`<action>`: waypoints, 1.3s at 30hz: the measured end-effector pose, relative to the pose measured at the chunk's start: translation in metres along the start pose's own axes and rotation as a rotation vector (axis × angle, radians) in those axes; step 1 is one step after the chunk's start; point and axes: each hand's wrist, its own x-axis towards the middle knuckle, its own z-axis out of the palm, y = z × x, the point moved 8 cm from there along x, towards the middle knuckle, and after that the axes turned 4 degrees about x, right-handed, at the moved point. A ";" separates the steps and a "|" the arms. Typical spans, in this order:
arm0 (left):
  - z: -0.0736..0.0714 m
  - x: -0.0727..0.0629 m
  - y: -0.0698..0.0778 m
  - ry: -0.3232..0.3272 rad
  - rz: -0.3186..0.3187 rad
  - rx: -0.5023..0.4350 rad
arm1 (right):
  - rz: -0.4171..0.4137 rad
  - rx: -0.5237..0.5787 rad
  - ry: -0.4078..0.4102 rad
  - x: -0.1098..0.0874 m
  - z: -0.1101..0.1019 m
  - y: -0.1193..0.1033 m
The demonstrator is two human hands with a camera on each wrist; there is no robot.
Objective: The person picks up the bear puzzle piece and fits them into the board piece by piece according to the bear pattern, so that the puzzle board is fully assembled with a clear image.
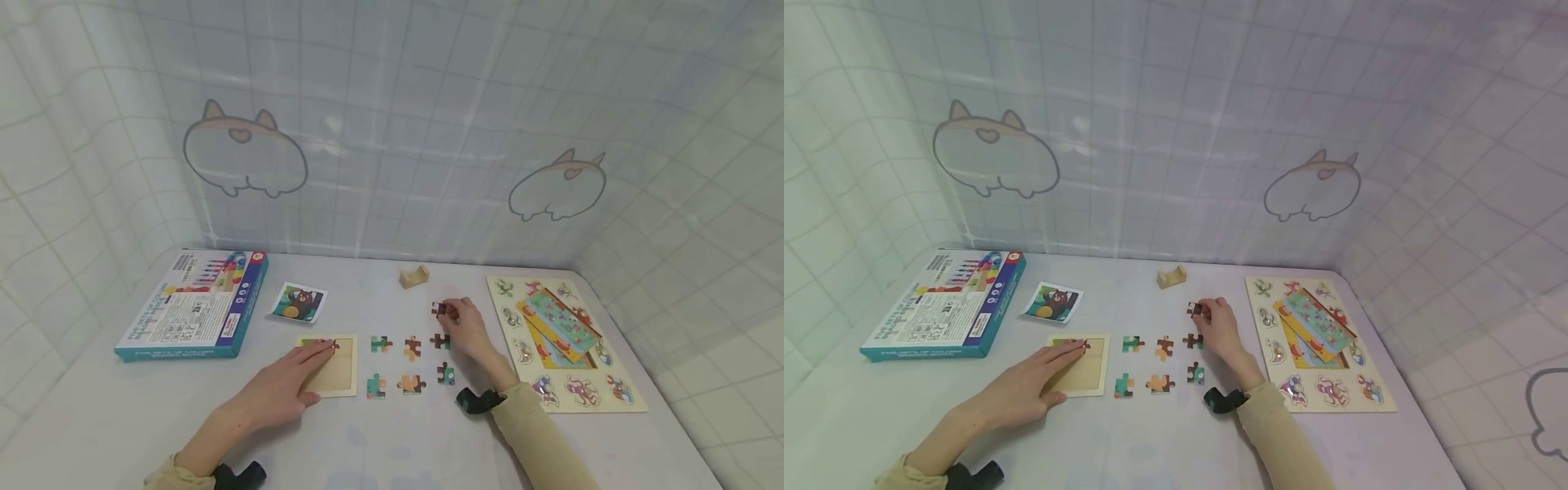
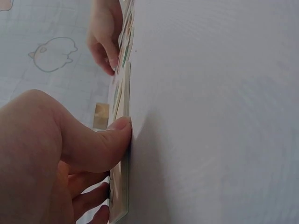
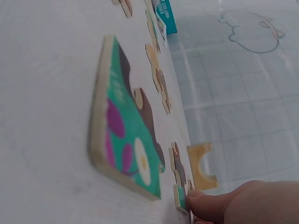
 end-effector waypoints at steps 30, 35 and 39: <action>0.001 0.000 -0.001 0.013 0.008 0.011 | -0.007 -0.018 -0.010 -0.002 0.003 -0.005; 0.000 0.000 0.000 0.015 0.011 0.015 | -0.022 -0.011 -0.016 -0.002 0.002 -0.010; 0.000 0.000 0.000 0.011 0.008 0.007 | -0.049 0.018 -0.009 -0.005 0.000 -0.022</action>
